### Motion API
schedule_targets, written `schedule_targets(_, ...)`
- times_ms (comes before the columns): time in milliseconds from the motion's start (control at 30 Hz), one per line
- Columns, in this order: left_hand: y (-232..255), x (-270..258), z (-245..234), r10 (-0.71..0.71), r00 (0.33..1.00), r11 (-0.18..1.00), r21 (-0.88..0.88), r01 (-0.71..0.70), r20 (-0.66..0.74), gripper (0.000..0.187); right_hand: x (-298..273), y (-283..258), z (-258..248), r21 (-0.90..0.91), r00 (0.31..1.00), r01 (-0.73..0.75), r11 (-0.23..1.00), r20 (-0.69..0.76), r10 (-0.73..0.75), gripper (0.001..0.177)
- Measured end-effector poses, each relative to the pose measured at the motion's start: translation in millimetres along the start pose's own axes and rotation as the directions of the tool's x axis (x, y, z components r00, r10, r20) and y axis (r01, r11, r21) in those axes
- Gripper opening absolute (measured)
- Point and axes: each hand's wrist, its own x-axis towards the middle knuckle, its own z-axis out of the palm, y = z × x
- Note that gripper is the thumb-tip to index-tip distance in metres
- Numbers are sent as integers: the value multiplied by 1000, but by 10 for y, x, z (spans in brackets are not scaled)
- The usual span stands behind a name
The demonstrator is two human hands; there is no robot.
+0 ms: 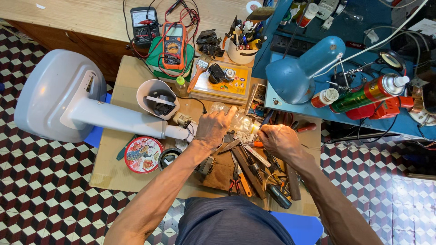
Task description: The person sorts small metal parts from a tin, then cleans and lubricates a cylindrical electrical component using a cloth and a small bottle. They repeatedly wipe the component and use a screwdriver to adjust internal parts on a cluttered workbench.
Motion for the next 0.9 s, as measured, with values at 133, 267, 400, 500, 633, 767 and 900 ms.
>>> schedule_targets(133,2,-51,44,-6,1000,1000,-10,6,-17,58,1,-52,3,-10,998,-46,999,38,46,33)
schedule_targets(267,3,-55,194,-50,998,998,-47,51,22,52,-23,-60,38,-4,998,-61,998,16,61,34)
schedule_targets(400,-65,-81,305,-193,943,951,-186,248,272,58,-64,-38,80,-28,996,-84,996,-46,82,33)
schedule_targets(500,-106,-172,344,-201,940,936,-228,268,277,65,-136,-55,167,-4,990,-104,995,-99,103,32)
schedule_targets(633,-105,-244,396,-290,912,862,-334,381,291,59,-164,-133,219,-24,962,27,999,-271,-33,26)
schedule_targets(767,-194,-292,455,-312,850,811,-347,471,425,60,-150,-197,121,-176,974,87,980,-194,-121,20)
schedule_targets(900,-330,-263,535,-214,962,790,-549,272,168,63,1,-221,-59,-268,983,168,949,-27,-181,14)
